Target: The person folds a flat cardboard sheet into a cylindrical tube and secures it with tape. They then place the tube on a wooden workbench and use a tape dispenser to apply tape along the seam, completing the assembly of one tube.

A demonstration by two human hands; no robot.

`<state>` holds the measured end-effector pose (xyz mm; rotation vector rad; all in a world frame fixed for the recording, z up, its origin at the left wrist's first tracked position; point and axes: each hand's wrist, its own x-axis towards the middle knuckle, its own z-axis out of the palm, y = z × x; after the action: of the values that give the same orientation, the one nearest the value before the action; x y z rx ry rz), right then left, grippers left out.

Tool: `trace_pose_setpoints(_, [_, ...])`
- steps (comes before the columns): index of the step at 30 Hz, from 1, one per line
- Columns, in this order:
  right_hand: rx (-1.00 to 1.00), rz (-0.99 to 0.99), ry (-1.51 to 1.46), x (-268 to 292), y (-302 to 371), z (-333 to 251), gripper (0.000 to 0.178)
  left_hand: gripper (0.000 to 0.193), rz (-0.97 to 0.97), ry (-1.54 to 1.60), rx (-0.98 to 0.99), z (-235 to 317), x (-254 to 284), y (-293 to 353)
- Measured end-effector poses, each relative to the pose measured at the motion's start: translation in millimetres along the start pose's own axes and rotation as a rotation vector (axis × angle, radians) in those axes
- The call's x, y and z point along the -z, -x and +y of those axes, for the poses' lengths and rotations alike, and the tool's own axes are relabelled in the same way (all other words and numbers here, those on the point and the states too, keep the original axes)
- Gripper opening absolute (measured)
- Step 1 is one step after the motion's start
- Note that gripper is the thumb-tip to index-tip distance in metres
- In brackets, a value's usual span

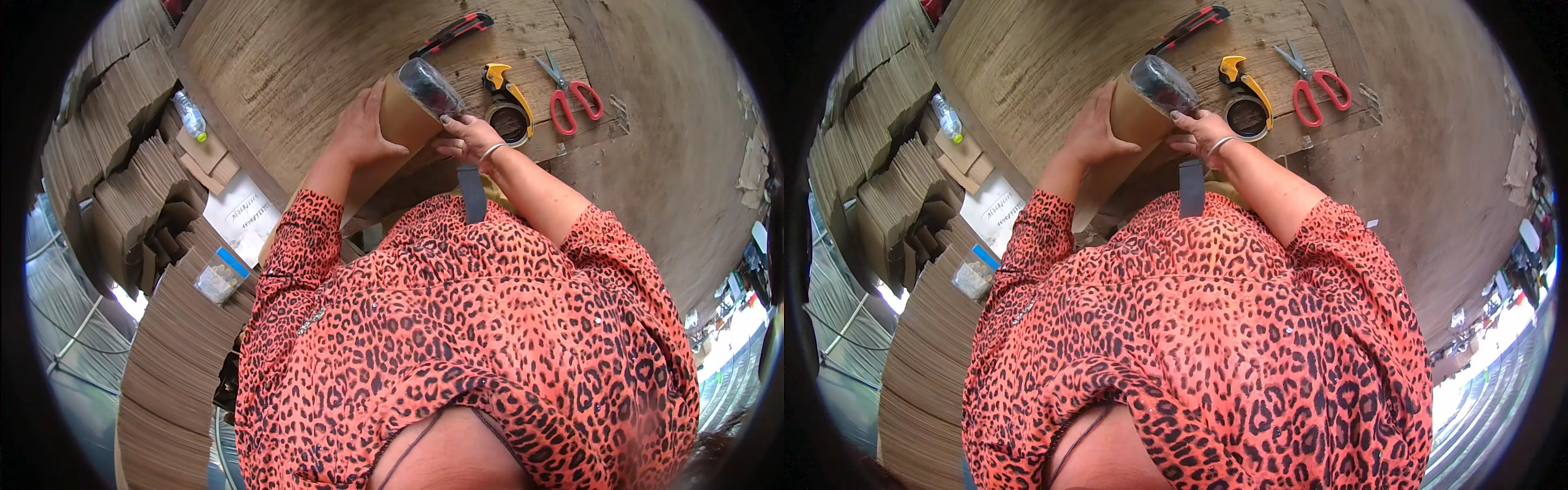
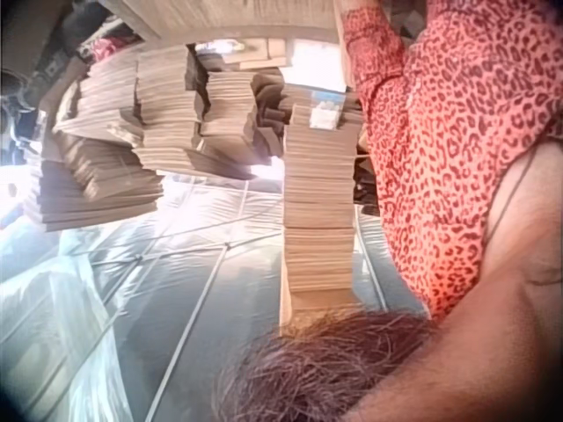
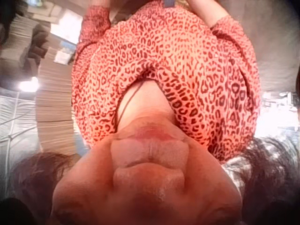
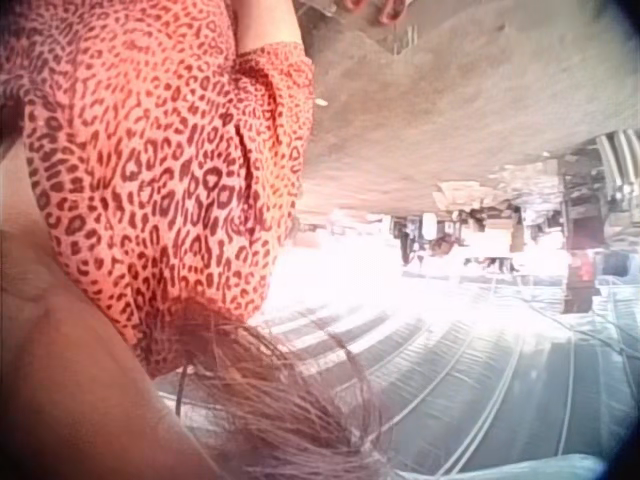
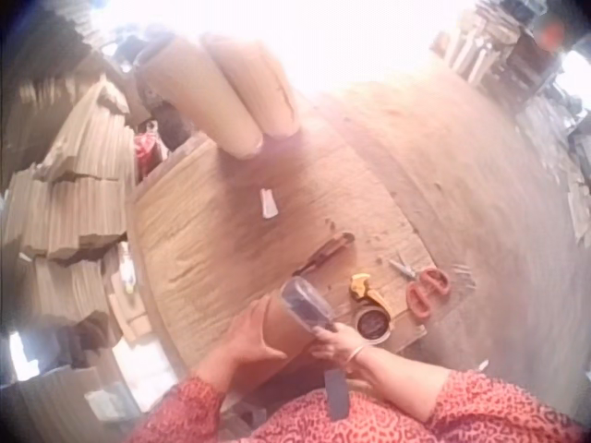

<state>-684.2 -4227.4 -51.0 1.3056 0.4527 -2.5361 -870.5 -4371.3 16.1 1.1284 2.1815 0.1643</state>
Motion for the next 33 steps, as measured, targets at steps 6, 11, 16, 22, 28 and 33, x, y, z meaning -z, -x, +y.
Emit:
trace_pose_setpoints(6, [0.047, 0.115, 0.120, -13.9, 6.6, -1.8, 0.041, 0.123, -0.008, 0.044, -0.029, 3.4, 9.5, -0.2])
trace_pose_setpoints(11, [0.029, -0.077, 0.026, 0.5, 2.6, 3.1, 0.051, 0.122, -0.034, -0.023, -0.040, 8.2, 15.7, -2.4])
trace_pose_setpoints(16, [0.029, -0.125, 0.155, -13.2, 10.3, -2.3, 0.051, 0.120, -0.055, -0.065, -0.015, 17.5, 21.3, -2.5])
trace_pose_setpoints(22, [0.087, -0.100, 0.306, -15.8, 3.8, 16.2, 0.057, 0.120, -0.071, -0.055, 0.021, 11.9, 14.8, 9.8])
trace_pose_setpoints(28, [0.077, 0.124, 0.554, -24.1, 12.7, 14.6, 0.056, 0.124, -0.044, -0.032, 0.065, 2.6, -3.0, 0.7])
trace_pose_setpoints(33, [0.919, 0.685, 1.632, 27.7, 55.3, -13.4, 0.072, 0.127, 0.035, -0.095, 0.165, 13.6, -19.7, 27.4])
